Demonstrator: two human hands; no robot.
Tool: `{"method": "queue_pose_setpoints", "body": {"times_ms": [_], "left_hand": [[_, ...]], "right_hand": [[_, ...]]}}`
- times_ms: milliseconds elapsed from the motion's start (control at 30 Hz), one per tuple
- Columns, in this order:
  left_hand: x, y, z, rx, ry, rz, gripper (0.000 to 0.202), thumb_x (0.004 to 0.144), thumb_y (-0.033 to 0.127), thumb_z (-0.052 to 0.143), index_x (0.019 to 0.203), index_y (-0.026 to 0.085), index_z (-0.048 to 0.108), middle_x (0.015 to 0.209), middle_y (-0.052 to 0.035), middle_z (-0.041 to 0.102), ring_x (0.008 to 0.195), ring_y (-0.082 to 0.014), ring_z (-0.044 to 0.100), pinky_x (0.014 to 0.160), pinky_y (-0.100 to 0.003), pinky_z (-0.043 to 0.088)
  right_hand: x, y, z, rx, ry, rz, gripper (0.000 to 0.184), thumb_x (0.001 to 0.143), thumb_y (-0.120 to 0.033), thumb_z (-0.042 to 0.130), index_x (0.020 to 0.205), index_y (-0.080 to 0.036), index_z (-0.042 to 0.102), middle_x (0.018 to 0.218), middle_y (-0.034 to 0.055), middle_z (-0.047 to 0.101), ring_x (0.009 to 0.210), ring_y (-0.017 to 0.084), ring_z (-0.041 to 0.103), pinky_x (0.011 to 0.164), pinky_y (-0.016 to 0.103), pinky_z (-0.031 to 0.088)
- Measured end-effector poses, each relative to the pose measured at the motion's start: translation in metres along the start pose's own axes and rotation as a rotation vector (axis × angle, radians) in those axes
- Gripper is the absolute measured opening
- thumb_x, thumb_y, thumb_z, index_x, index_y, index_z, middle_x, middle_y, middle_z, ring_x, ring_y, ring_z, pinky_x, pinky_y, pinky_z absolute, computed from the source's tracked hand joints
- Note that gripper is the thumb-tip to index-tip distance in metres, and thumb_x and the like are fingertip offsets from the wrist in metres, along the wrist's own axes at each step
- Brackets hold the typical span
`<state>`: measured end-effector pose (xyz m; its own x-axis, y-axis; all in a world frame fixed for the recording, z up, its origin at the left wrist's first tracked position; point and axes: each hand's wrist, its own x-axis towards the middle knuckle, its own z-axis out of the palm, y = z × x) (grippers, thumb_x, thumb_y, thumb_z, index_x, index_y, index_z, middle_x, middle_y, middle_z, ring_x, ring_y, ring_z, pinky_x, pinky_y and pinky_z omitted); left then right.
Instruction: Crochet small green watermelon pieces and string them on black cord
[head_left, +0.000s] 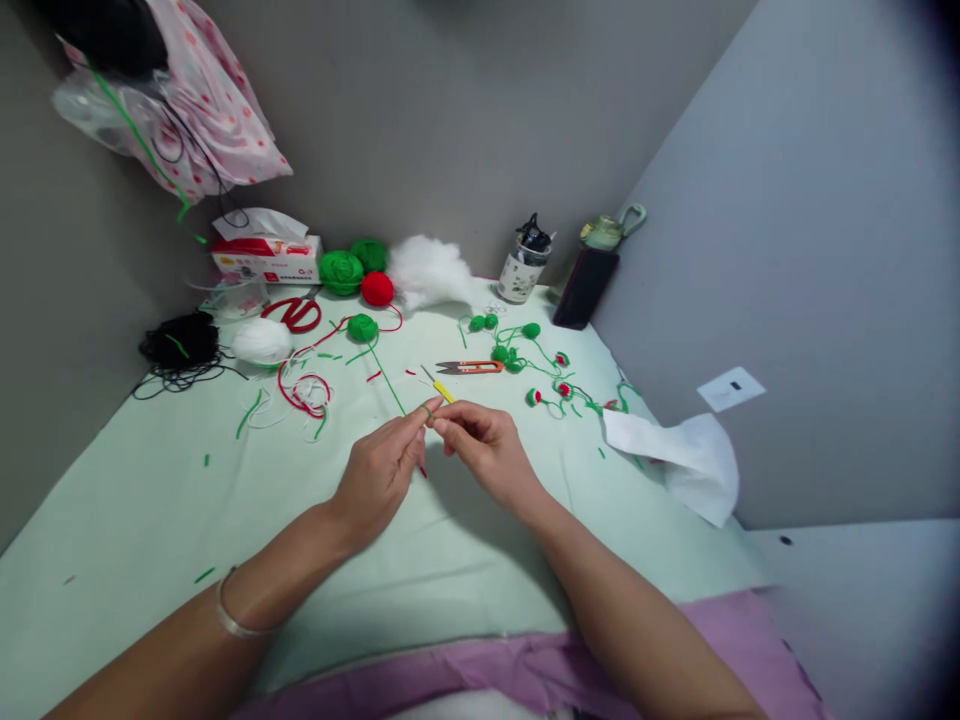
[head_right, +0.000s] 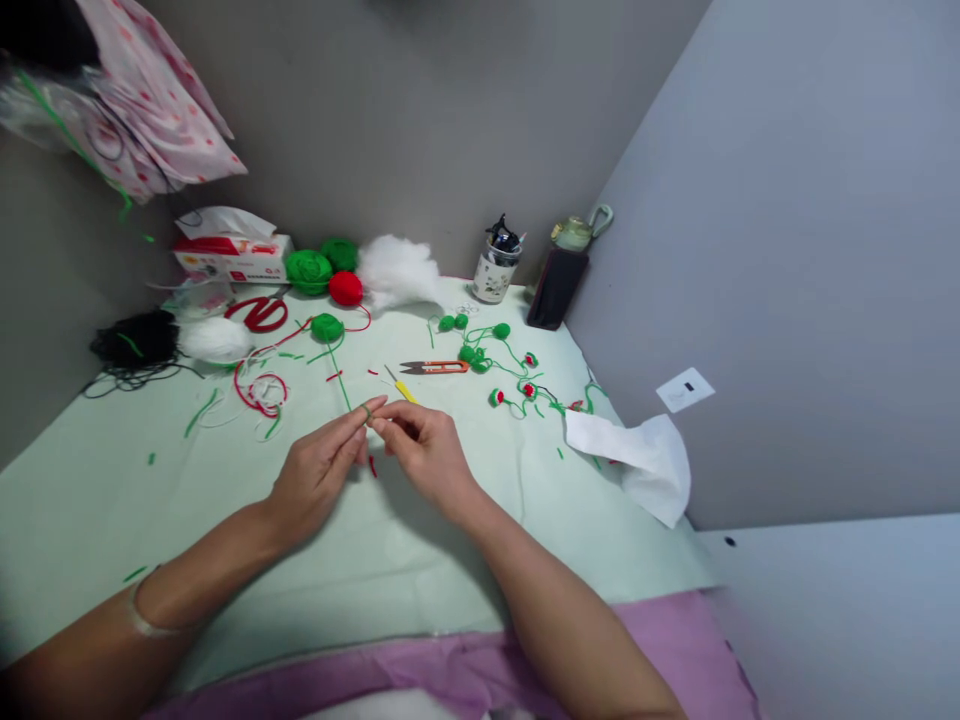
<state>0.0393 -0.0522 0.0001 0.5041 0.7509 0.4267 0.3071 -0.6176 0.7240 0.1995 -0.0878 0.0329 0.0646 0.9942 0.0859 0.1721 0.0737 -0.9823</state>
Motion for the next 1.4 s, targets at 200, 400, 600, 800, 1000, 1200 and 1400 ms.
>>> {"method": "queue_pose_setpoints", "body": {"times_ms": [200,400,600,800,1000,1200,1400], "left_hand": [[-0.002,-0.004,0.003,0.01,-0.039,-0.028,0.044,0.102,0.027,0.034,0.141,0.015,0.051,0.07,-0.0001,0.06,0.067,-0.0151,0.059,0.073,-0.028,0.051],[0.0,-0.001,0.004,0.002,-0.037,-0.021,0.043,0.101,0.027,0.035,0.14,0.017,0.051,0.106,-0.0087,0.063,0.1,-0.0192,0.062,0.091,-0.033,0.051],[0.001,0.004,0.004,0.031,-0.033,-0.074,0.042,0.1,0.023,0.036,0.14,0.018,0.049,0.134,-0.0114,0.051,0.118,-0.0207,0.057,0.1,-0.035,0.049],[0.003,0.004,0.003,0.03,-0.043,-0.098,0.044,0.097,0.017,0.037,0.139,0.021,0.051,0.14,-0.0099,0.049,0.123,-0.0222,0.055,0.103,-0.037,0.048],[0.003,0.001,0.002,0.041,-0.06,-0.105,0.048,0.095,0.015,0.037,0.139,0.024,0.051,0.145,-0.0088,0.046,0.123,-0.0225,0.056,0.102,-0.038,0.05],[0.003,-0.001,0.001,0.047,-0.091,-0.118,0.05,0.094,0.012,0.036,0.14,0.023,0.051,0.149,-0.009,0.042,0.121,-0.0222,0.057,0.102,-0.038,0.05],[0.003,0.0,0.001,0.068,-0.094,-0.112,0.05,0.094,0.012,0.036,0.14,0.025,0.051,0.15,-0.0086,0.042,0.121,-0.0225,0.057,0.1,-0.038,0.051]], "right_hand": [[0.002,0.006,0.0,-0.008,-0.014,-0.004,0.019,0.087,-0.034,0.062,0.086,-0.018,0.073,0.059,-0.0027,0.051,0.054,0.01,0.042,0.053,0.024,0.032],[0.004,0.01,0.0,0.011,-0.025,0.004,0.02,0.085,-0.035,0.062,0.085,-0.017,0.072,0.061,-0.0023,0.052,0.056,0.01,0.042,0.053,0.024,0.032],[0.005,0.013,-0.001,0.001,-0.046,-0.002,0.021,0.087,-0.034,0.061,0.09,-0.017,0.072,0.059,-0.0039,0.048,0.054,0.01,0.039,0.053,0.024,0.03],[0.007,0.014,-0.001,-0.002,-0.052,0.013,0.022,0.086,-0.036,0.061,0.089,-0.017,0.071,0.057,-0.0046,0.046,0.053,0.01,0.037,0.052,0.025,0.029],[0.008,0.015,-0.001,0.0,-0.036,0.019,0.021,0.085,-0.037,0.062,0.085,-0.017,0.07,0.057,-0.0042,0.046,0.054,0.01,0.038,0.052,0.025,0.03],[0.01,0.014,-0.003,0.039,-0.047,0.036,0.022,0.083,-0.038,0.065,0.08,-0.016,0.068,0.055,-0.0047,0.046,0.054,0.01,0.038,0.052,0.025,0.028],[0.014,0.018,-0.004,0.143,-0.064,0.066,0.025,0.079,-0.041,0.07,0.078,-0.016,0.068,0.056,-0.0042,0.049,0.054,0.009,0.04,0.053,0.025,0.029]]}}
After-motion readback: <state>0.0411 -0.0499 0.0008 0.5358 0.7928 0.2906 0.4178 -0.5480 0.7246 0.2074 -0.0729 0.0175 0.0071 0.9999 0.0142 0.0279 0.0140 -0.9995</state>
